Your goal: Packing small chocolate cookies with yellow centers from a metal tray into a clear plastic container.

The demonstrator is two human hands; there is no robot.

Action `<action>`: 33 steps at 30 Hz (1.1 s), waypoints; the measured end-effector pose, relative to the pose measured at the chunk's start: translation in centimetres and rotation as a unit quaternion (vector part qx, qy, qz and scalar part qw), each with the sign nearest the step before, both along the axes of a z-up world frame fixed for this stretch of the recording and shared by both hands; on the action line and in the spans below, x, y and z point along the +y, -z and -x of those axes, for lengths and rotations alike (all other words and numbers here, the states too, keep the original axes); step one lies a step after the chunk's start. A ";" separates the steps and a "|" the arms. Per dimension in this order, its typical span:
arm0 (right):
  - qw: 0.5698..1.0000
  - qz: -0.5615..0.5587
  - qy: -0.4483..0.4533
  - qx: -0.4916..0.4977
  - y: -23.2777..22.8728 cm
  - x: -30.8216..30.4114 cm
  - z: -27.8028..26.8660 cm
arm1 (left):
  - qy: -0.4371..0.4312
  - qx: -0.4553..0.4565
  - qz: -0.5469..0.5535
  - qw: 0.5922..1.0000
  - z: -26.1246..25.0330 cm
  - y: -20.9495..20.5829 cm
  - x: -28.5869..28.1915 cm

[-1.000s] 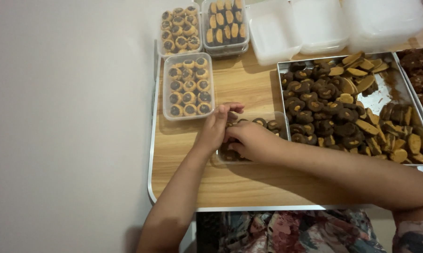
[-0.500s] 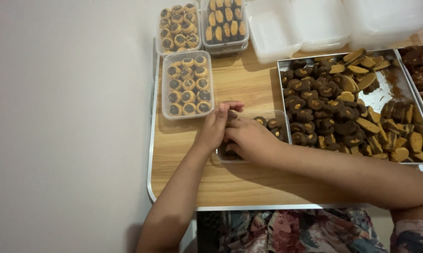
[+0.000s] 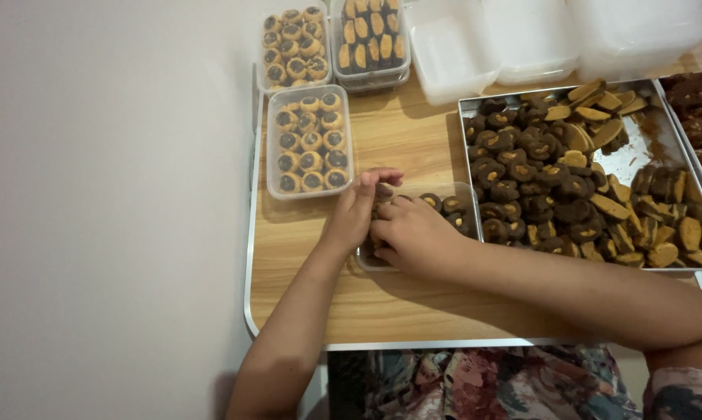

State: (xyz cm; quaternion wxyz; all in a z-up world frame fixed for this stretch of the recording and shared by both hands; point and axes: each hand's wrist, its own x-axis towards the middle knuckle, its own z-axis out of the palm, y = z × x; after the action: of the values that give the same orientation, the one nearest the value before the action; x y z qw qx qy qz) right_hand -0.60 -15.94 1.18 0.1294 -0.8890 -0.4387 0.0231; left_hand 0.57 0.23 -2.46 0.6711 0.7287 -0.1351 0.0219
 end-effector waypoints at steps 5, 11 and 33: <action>0.998 -0.037 0.037 0.046 -2.8 -1.6 -0.2 | -0.003 0.016 0.006 1.000 0.1 0.0 0.0; 0.983 -0.139 0.113 0.026 -5.3 -8.3 -1.7 | -0.004 0.023 0.018 1.000 0.6 -0.7 -0.2; 0.952 -0.226 0.205 -0.016 -4.5 -19.7 -0.6 | -0.006 0.076 0.000 0.997 0.7 -2.1 -0.4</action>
State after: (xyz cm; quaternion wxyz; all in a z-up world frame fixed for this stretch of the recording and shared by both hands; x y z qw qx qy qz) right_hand 0.03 -35.64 5.69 0.3220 -0.9074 -0.2431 -0.1175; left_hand -0.12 -0.14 -0.36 0.6793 0.7290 -0.0790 -0.0292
